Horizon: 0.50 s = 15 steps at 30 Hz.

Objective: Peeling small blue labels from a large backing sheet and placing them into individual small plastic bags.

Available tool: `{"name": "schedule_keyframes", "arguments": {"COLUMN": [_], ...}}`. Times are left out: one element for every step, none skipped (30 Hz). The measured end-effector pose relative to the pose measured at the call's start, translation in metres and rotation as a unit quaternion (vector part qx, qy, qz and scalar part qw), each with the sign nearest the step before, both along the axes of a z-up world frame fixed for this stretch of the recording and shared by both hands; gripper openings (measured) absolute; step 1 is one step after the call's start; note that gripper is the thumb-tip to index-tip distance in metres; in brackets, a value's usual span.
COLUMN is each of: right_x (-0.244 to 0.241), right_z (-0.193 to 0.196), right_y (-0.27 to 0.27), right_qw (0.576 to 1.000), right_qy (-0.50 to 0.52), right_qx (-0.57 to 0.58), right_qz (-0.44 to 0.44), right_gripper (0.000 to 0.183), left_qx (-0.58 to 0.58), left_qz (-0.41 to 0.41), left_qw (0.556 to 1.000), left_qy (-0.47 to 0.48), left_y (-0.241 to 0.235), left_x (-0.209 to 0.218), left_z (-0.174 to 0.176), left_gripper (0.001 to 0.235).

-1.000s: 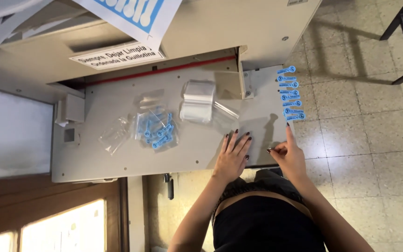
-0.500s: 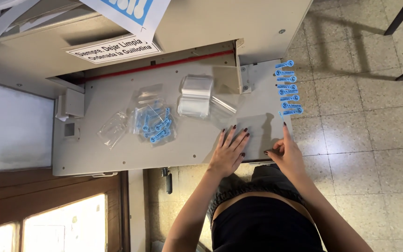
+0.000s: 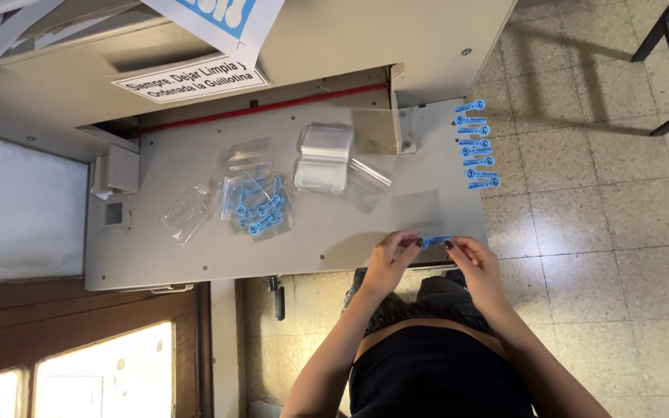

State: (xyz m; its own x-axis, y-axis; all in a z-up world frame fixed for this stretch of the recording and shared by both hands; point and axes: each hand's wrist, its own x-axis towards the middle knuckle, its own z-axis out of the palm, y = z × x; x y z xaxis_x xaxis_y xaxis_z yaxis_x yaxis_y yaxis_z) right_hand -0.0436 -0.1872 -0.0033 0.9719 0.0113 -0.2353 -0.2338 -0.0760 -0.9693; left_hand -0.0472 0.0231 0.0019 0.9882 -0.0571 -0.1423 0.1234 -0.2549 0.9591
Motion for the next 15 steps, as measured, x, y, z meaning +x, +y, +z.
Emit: {"name": "schedule_keyframes", "arguments": {"right_x": [-0.001, -0.001, -0.002, -0.002, -0.002, -0.003, -0.004, -0.004, -0.003, -0.004, -0.004, -0.003, -0.002, -0.001, 0.0], "right_z": [-0.002, 0.003, 0.008, 0.013, 0.016, 0.019, 0.022, 0.022, 0.022, 0.022, 0.023, 0.023, 0.024, 0.028, 0.032], "right_y": [0.002, 0.005, 0.008, 0.011, 0.013, 0.015, 0.017, 0.016, 0.015, 0.014, 0.015, 0.016, 0.018, 0.019, 0.019], "right_qw": [1.0, 1.0, 1.0, 0.999, 0.999, 0.999, 0.999, 0.999, 1.0, 0.999, 1.0, 0.995, 0.986, 0.986, 0.964], "right_qy": [0.002, 0.001, 0.006, 0.01, 0.009, 0.0, -0.008, -0.007, -0.016, -0.025, -0.022, -0.059, -0.095, -0.096, -0.139], "right_qx": [0.012, 0.011, 0.03, 0.049, 0.048, 0.047, 0.046, 0.045, 0.016, -0.013, -0.013, -0.075, -0.136, -0.135, -0.225], "right_qz": [-0.005, -0.005, -0.003, -0.002, -0.001, 0.005, 0.012, 0.011, 0.014, 0.019, 0.018, 0.01, 0.003, 0.003, 0.014], "right_gripper": [0.021, 0.021, 0.022, 0.023, 0.023, 0.023, 0.023, 0.023, 0.024, 0.025, 0.025, 0.023, 0.021, 0.021, 0.023], "left_qx": [-0.036, -0.036, -0.097, -0.158, -0.158, -0.176, -0.195, -0.195, -0.14, -0.083, -0.084, -0.024, 0.037, 0.037, 0.05], "left_qz": [0.0, 0.0, 0.031, 0.061, 0.061, 0.106, 0.151, 0.15, 0.155, 0.159, 0.159, 0.155, 0.15, 0.151, 0.147], "left_qw": [0.997, 0.997, 0.989, 0.975, 0.975, 0.968, 0.958, 0.958, 0.969, 0.977, 0.976, 0.984, 0.986, 0.986, 0.987], "left_qy": [0.065, 0.065, 0.105, 0.143, 0.142, 0.143, 0.144, 0.145, 0.131, 0.118, 0.12, 0.088, 0.056, 0.056, 0.034], "left_y": [-0.003, -0.007, -0.011, -0.015, -0.017, -0.019, -0.021, -0.019, -0.017, -0.015, -0.017, -0.019, -0.02, -0.022, -0.024], "left_x": [0.0, -0.001, -0.001, 0.0, -0.001, -0.002, -0.003, -0.004, -0.004, -0.006, -0.009, -0.011, -0.013, -0.014, -0.014], "left_z": [-0.002, -0.005, -0.008, -0.01, -0.006, -0.003, 0.0, -0.002, -0.005, -0.009, -0.001, 0.006, 0.014, 0.014, 0.014], "left_gripper": [0.041, 0.041, 0.039, 0.038, 0.038, 0.035, 0.032, 0.032, 0.024, 0.019, 0.019, 0.018, 0.017, 0.017, 0.017]}}
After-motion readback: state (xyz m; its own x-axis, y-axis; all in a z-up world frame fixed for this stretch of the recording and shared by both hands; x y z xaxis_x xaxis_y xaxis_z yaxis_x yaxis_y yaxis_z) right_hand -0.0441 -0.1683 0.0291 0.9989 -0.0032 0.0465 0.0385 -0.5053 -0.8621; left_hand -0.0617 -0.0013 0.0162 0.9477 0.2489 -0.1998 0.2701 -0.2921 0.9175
